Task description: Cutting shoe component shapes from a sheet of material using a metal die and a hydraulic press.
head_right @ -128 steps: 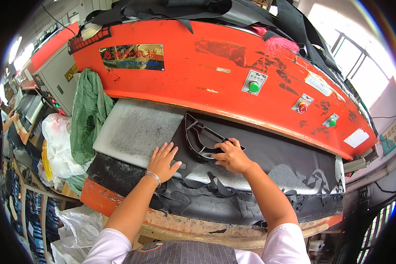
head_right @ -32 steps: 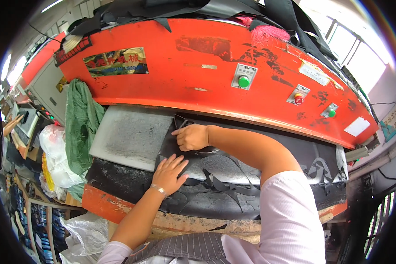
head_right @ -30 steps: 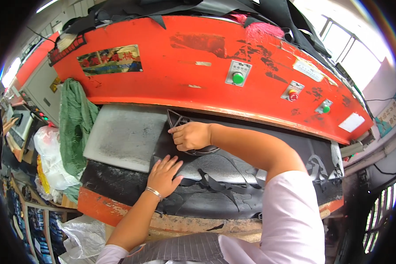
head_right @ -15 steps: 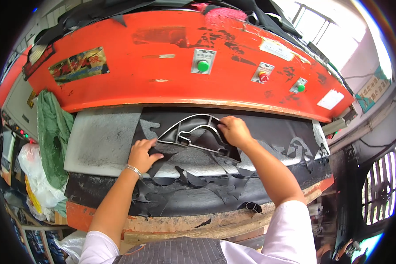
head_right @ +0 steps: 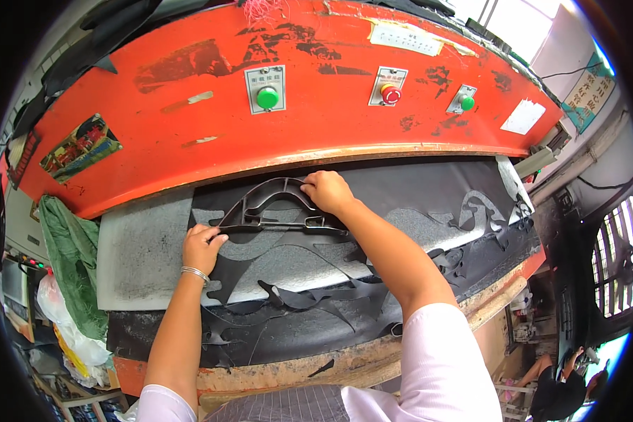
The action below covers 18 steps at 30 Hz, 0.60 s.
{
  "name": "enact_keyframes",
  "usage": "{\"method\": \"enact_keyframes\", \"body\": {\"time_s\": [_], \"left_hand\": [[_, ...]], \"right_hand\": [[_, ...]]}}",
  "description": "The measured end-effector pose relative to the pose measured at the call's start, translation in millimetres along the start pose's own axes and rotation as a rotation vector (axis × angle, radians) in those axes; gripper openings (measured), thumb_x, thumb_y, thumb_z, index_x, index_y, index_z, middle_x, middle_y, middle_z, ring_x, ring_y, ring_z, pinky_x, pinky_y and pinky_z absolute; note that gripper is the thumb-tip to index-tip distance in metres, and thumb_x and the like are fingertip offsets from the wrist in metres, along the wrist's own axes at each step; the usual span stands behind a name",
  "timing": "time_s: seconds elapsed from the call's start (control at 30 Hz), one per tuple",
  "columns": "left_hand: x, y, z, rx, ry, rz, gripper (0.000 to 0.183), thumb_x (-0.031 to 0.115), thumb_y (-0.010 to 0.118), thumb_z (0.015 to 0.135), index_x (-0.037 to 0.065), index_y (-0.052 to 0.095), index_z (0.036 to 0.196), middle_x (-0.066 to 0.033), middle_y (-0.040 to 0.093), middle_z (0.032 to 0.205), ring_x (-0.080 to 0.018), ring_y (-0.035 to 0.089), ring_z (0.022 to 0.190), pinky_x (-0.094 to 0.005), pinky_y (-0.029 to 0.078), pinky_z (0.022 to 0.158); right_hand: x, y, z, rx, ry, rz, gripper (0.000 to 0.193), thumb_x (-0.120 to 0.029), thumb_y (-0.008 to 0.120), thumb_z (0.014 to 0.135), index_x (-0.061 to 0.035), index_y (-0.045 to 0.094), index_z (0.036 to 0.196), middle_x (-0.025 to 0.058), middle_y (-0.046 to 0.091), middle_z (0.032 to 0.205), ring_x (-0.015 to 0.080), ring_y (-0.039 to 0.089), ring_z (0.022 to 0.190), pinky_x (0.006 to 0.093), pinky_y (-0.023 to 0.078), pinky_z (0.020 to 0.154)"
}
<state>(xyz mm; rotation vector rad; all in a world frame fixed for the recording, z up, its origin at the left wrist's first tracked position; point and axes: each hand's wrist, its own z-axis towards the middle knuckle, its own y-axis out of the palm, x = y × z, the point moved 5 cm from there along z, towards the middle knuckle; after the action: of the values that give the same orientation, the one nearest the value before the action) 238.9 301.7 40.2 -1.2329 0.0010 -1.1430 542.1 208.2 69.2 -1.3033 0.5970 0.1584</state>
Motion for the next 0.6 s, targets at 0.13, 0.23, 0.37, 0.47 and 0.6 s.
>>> {"method": "enact_keyframes", "body": {"time_s": [0.13, 0.23, 0.37, 0.47, 0.6], "left_hand": [[-6.1, -6.3, 4.2, 0.021, -0.038, -0.028, 0.018, 0.019, 0.076, 0.072, 0.004, 0.073, 0.082, -0.0087, 0.065, 0.080, -0.0286, 0.059, 0.081, -0.0388, 0.047, 0.075], [-3.4, -0.8, 7.6, 0.028, -0.076, -0.038, 0.016, 0.019, 0.075, 0.073, 0.005, 0.074, 0.081, -0.0084, 0.066, 0.081, -0.0276, 0.060, 0.081, -0.0384, 0.047, 0.074], [-3.8, -0.2, 16.0, 0.014, -0.081, -0.033, 0.015, 0.019, 0.074, 0.075, 0.006, 0.074, 0.082, -0.0074, 0.066, 0.082, -0.0270, 0.060, 0.082, -0.0375, 0.047, 0.075], [-0.8, 1.5, 13.4, 0.008, -0.099, -0.026, 0.015, 0.019, 0.074, 0.076, 0.006, 0.074, 0.082, -0.0072, 0.066, 0.082, -0.0266, 0.060, 0.082, -0.0369, 0.047, 0.076], [2.6, 1.8, 15.8, 0.007, -0.106, -0.029, 0.014, 0.019, 0.074, 0.076, 0.006, 0.074, 0.082, -0.0068, 0.066, 0.082, -0.0261, 0.060, 0.082, -0.0366, 0.047, 0.077]], "right_hand": [[14.7, -10.7, -46.4, -0.026, 0.023, 0.284, 0.064, -0.040, 0.070, 0.080, -0.0054, 0.053, 0.131, 0.0220, 0.056, 0.128, 0.0355, 0.053, 0.119, 0.0417, 0.041, 0.100], [33.6, -16.6, -94.5, -0.174, -0.173, 0.013, 0.091, -0.050, 0.071, 0.076, -0.0068, 0.032, 0.146, 0.0231, 0.037, 0.146, 0.0328, 0.031, 0.139, 0.0483, 0.017, 0.115], [29.7, -13.0, -95.6, -0.121, -0.178, -0.133, 0.081, -0.049, 0.064, 0.083, -0.0068, 0.034, 0.144, 0.0222, 0.036, 0.146, 0.0353, 0.033, 0.136, 0.0492, 0.018, 0.114], [28.7, -14.5, -97.3, -0.121, -0.162, -0.158, 0.080, -0.049, 0.064, 0.083, -0.0068, 0.035, 0.144, 0.0220, 0.037, 0.145, 0.0348, 0.034, 0.135, 0.0493, 0.018, 0.114], [29.6, -18.1, -94.7, -0.115, -0.152, -0.191, 0.078, -0.048, 0.063, 0.084, -0.0062, 0.035, 0.144, 0.0219, 0.038, 0.145, 0.0345, 0.035, 0.135, 0.0492, 0.019, 0.114]]}}
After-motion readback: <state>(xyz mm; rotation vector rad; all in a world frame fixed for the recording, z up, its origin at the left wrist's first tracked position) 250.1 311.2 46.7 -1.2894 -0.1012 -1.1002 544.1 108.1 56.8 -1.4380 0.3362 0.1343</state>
